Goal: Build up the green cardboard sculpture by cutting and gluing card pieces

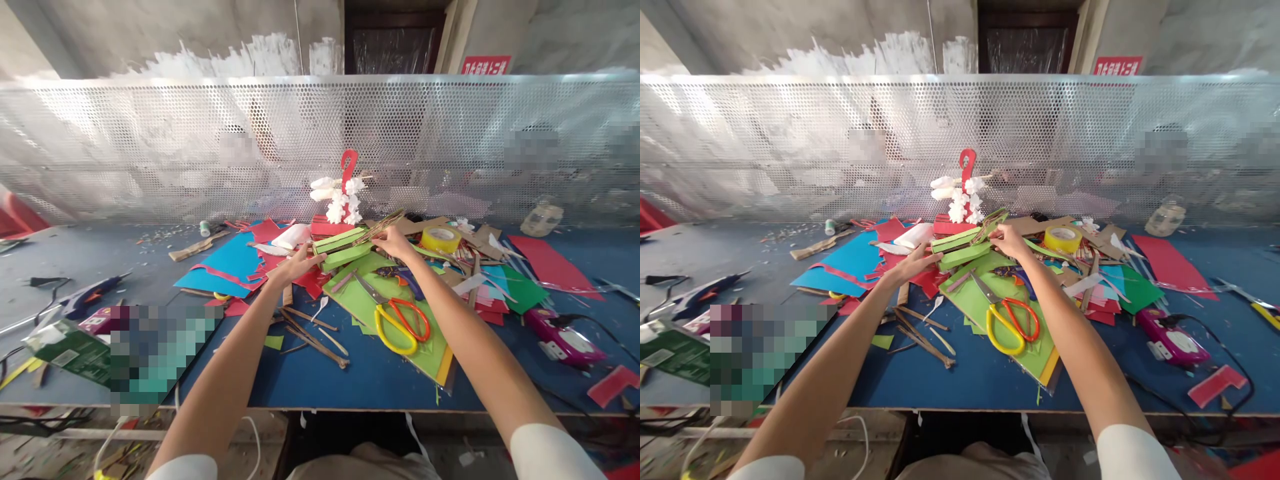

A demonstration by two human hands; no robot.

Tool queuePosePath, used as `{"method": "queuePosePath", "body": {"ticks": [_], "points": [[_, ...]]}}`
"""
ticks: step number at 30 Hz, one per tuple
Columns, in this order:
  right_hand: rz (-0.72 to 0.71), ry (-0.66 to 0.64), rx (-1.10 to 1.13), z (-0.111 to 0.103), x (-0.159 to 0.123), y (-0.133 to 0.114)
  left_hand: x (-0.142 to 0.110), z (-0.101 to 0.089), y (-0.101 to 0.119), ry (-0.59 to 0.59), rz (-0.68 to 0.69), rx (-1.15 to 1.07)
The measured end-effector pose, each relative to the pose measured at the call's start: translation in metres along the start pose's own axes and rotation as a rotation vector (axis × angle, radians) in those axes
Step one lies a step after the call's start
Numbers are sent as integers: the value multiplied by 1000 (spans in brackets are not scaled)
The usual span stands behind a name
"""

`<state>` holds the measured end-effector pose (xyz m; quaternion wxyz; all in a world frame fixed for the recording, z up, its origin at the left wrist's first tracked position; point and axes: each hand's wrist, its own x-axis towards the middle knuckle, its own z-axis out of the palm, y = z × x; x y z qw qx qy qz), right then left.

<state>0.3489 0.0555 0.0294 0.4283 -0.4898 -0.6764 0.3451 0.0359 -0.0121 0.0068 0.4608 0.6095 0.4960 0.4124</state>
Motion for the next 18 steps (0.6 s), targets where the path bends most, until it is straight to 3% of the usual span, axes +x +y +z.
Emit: {"method": "queuePosePath", "body": {"ticks": [18], "points": [[15,-25,-171,0,-2,-5,7,-2,-5,14,97,52]]}}
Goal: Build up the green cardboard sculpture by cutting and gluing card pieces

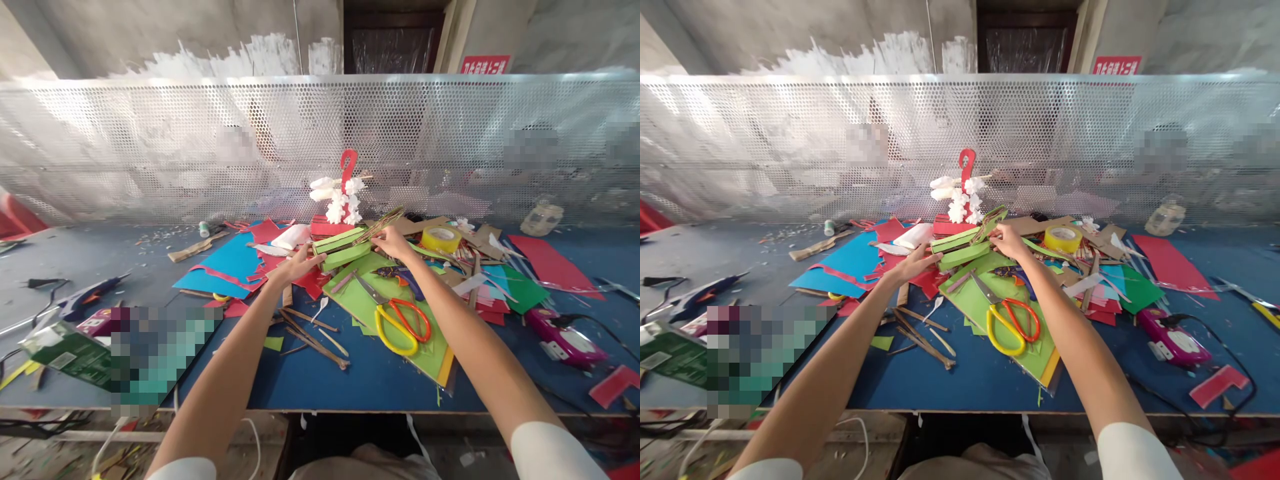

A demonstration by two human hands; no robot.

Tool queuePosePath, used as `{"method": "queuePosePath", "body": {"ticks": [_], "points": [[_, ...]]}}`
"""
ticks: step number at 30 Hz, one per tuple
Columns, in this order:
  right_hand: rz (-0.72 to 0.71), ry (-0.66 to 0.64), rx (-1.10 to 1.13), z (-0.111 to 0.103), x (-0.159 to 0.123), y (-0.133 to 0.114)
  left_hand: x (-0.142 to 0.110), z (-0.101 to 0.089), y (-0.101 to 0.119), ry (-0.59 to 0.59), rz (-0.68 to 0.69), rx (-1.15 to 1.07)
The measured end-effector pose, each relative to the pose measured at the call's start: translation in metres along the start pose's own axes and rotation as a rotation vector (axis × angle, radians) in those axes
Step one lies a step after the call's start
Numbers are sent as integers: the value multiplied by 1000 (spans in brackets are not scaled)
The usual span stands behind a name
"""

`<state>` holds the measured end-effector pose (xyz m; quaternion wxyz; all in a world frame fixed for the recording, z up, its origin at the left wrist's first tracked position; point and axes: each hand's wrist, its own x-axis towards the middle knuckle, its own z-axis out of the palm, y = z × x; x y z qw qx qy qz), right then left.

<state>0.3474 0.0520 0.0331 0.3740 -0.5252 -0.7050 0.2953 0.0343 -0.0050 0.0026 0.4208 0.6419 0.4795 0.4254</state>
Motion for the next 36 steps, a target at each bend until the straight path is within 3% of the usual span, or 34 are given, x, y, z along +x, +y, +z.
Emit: {"method": "queuePosePath", "body": {"ticks": [13,26,36], "points": [[-155,-10,137,4,12,20,3,2,-3,-6,-86,-123],[-160,-61,150,0,7,14,3,0,-3,-22,-50,-117],[-65,-33,94,1,3,8,-4,-1,3,-35,-51,-96]]}}
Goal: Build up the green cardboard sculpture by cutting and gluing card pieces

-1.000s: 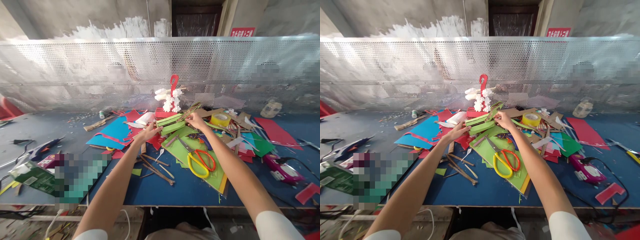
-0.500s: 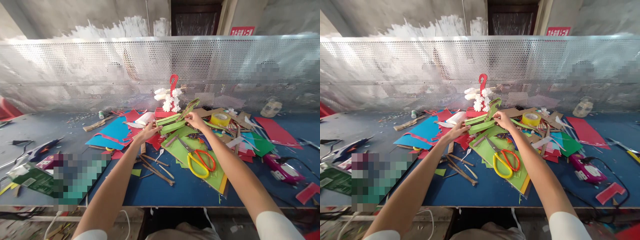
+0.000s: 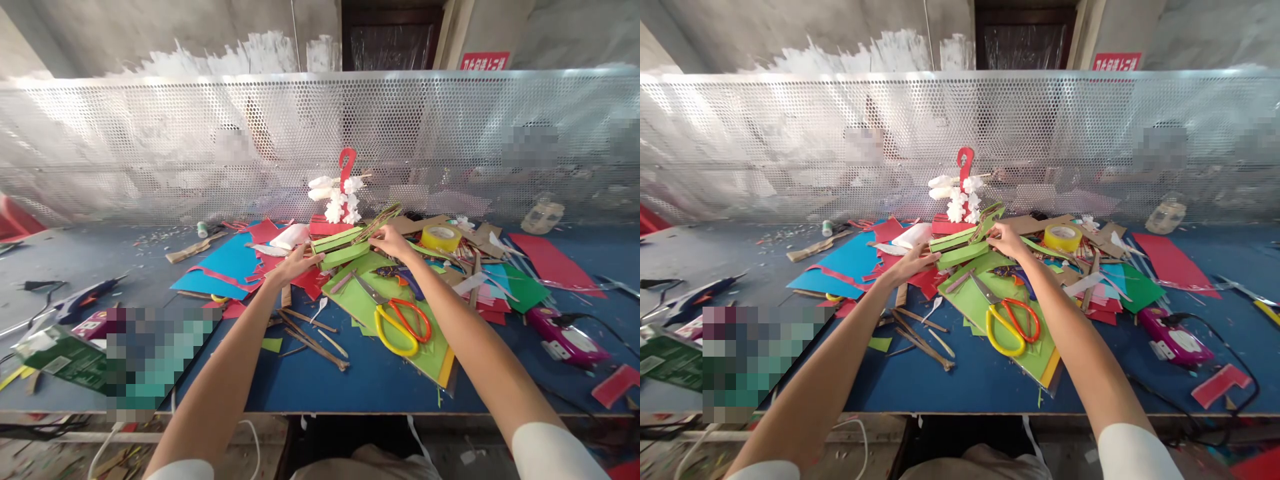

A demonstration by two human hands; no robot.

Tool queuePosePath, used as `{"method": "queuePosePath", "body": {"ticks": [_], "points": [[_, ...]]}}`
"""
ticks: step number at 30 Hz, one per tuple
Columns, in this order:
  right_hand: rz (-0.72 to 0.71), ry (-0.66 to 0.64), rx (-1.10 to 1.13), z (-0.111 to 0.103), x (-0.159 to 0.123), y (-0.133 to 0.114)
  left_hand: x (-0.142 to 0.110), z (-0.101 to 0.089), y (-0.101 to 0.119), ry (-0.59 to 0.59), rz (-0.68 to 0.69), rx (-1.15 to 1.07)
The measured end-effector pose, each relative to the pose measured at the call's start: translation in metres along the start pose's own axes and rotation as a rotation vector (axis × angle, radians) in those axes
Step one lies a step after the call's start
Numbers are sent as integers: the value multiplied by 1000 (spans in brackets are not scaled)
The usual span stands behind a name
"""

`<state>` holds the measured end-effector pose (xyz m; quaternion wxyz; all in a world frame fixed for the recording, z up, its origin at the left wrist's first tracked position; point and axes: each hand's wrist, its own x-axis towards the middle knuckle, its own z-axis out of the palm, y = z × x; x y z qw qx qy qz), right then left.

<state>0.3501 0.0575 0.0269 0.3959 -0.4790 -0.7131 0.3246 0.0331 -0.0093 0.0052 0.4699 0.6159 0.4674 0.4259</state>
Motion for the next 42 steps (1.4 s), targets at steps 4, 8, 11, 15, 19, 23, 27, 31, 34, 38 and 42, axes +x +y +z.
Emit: {"method": "queuePosePath", "body": {"ticks": [4,8,11,15,19,23,27,31,34,38,42], "points": [[17,-7,-68,-1,-3,-3,-3,0,5,-30,11,10],[-55,8,-50,0,-3,2,-4,1,8,-39,50,43],[-67,2,-42,-1,-3,4,-4,1,11,-48,70,65],[-57,4,-38,-1,-3,4,-4,1,11,-54,75,79],[-20,20,-46,0,0,3,-1,1,8,-47,65,52],[-36,25,28,1,4,5,1,2,7,-20,14,-2],[-86,16,90,1,3,4,0,2,9,-44,-43,-73],[-90,8,106,0,0,-1,-1,2,12,-49,-66,-102],[-90,5,99,0,-1,-3,-2,3,14,-44,-82,-108],[-114,51,41,-6,2,-6,-5,3,19,-31,-107,-92],[-206,123,-25,-22,0,-19,-6,3,23,-6,-137,-92]]}}
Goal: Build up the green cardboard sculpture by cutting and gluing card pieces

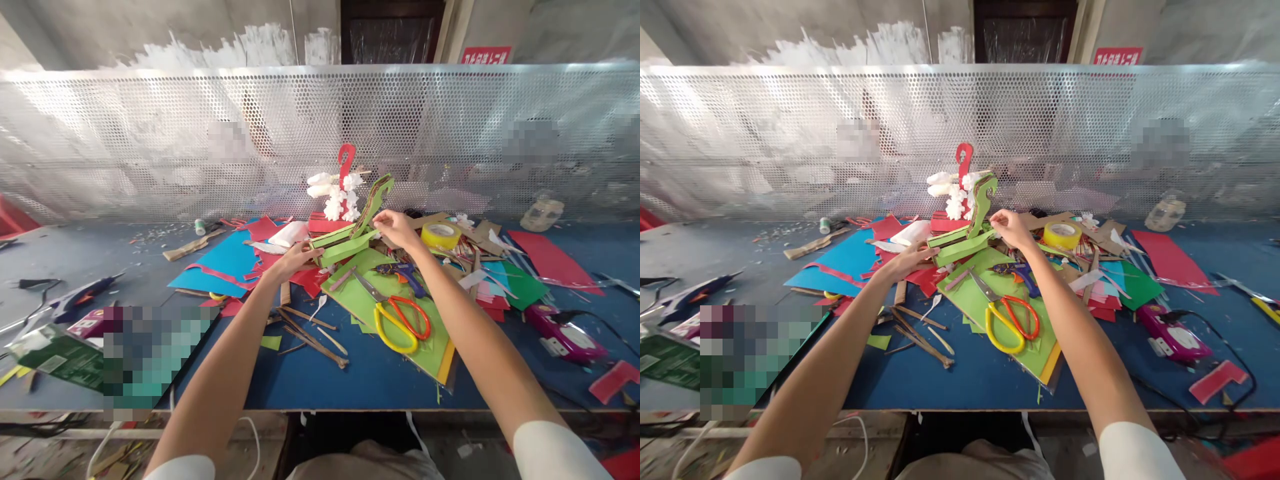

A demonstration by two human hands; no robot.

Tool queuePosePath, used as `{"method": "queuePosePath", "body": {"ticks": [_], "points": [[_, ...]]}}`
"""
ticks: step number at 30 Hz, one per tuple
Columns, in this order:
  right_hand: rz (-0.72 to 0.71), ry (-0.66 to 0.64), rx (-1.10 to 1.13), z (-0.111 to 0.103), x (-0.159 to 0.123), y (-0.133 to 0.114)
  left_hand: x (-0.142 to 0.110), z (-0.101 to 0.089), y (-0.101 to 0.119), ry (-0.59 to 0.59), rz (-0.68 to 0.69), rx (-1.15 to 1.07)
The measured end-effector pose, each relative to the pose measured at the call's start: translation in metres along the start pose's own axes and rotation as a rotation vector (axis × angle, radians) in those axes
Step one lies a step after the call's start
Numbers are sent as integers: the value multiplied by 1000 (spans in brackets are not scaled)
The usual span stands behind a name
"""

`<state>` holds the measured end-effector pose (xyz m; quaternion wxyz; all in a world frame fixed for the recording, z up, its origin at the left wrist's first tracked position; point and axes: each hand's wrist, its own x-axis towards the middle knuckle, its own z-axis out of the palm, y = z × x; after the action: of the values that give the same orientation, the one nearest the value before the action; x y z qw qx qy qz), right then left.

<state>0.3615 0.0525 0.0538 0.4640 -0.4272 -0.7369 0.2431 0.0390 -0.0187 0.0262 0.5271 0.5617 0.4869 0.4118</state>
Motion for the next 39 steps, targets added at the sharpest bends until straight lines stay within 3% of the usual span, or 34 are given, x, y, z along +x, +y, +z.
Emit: {"method": "queuePosePath", "body": {"ticks": [2,4,6,8,11,17,22,26,29,32,36,39], "points": [[-32,-56,-8,-8,-2,-14,0,0,0,21,-19,-16],[-74,-197,-61,-13,-6,-32,0,-1,0,39,-33,-28],[-133,-342,-229,-13,-11,-50,0,-1,0,36,-34,-35],[-168,-357,-435,-9,-15,-66,0,-1,-1,19,-27,-41],[-206,-416,-580,2,-21,-81,-1,0,0,7,-13,-38],[-294,-826,-706,51,-37,-89,-2,1,1,-6,7,-5],[-448,-849,-892,89,-58,-89,0,1,-1,-28,32,-14],[-601,-787,-948,97,-65,-87,1,2,-2,-33,39,-23],[-590,-827,-841,91,-62,-85,1,2,-2,-29,49,-30],[-464,-865,-557,77,-55,-88,1,2,-4,-7,47,-31],[-362,-762,11,54,-44,-94,3,0,-5,16,28,-21],[-323,-609,368,42,-38,-91,4,0,-6,18,13,-21]]}}
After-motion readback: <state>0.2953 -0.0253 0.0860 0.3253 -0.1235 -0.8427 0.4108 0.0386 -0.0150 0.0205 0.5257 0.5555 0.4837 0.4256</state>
